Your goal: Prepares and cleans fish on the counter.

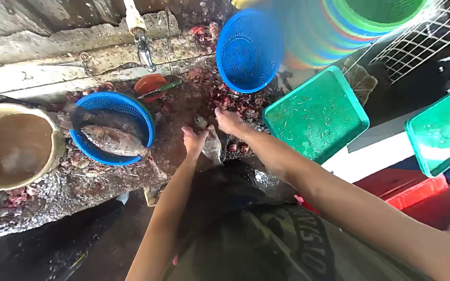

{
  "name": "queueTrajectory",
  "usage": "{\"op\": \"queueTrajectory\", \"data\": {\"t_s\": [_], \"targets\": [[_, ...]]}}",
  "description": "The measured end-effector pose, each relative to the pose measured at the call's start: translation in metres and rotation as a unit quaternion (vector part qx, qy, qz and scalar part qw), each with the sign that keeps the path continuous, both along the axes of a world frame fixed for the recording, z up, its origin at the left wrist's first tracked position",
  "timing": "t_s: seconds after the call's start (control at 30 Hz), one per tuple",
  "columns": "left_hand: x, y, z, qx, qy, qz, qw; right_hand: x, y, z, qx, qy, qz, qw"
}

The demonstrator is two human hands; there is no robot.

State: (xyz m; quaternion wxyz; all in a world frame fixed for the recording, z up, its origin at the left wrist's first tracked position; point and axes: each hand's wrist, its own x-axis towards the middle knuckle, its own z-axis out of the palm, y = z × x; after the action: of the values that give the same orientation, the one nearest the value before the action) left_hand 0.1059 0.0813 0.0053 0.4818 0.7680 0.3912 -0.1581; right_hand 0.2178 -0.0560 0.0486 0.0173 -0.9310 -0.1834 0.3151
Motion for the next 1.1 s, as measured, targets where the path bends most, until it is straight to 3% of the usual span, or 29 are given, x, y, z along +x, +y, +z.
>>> {"op": "queueTrajectory", "data": {"t_s": [0.13, 0.27, 0.43, 0.57, 0.7, 0.87, 1.1], "targets": [[-0.012, 0.003, -0.01, 0.015, -0.07, 0.012, 0.997, 0.003, -0.025, 0.015, 0.017, -0.027, -0.141, 0.989], [-0.006, 0.005, -0.032, 0.076, -0.189, 0.022, 0.979, -0.053, -0.063, 0.042, 0.052, 0.012, -0.135, 0.989], [0.035, -0.003, -0.037, 0.181, -0.083, -0.129, 0.971, -0.124, -0.087, 0.053, 0.038, 0.137, -0.126, 0.982], [0.041, -0.011, -0.045, 0.228, -0.074, -0.145, 0.96, -0.154, -0.086, 0.036, 0.003, 0.195, -0.128, 0.972], [0.053, -0.007, -0.043, 0.228, -0.076, -0.149, 0.959, -0.151, -0.063, 0.022, -0.002, 0.164, -0.162, 0.973], [0.052, -0.003, -0.048, 0.239, -0.096, -0.152, 0.954, -0.124, -0.026, -0.027, 0.07, 0.058, -0.183, 0.979], [0.062, 0.002, -0.045, 0.255, -0.104, -0.152, 0.949, -0.113, -0.026, -0.029, 0.123, 0.061, -0.214, 0.967]]}}
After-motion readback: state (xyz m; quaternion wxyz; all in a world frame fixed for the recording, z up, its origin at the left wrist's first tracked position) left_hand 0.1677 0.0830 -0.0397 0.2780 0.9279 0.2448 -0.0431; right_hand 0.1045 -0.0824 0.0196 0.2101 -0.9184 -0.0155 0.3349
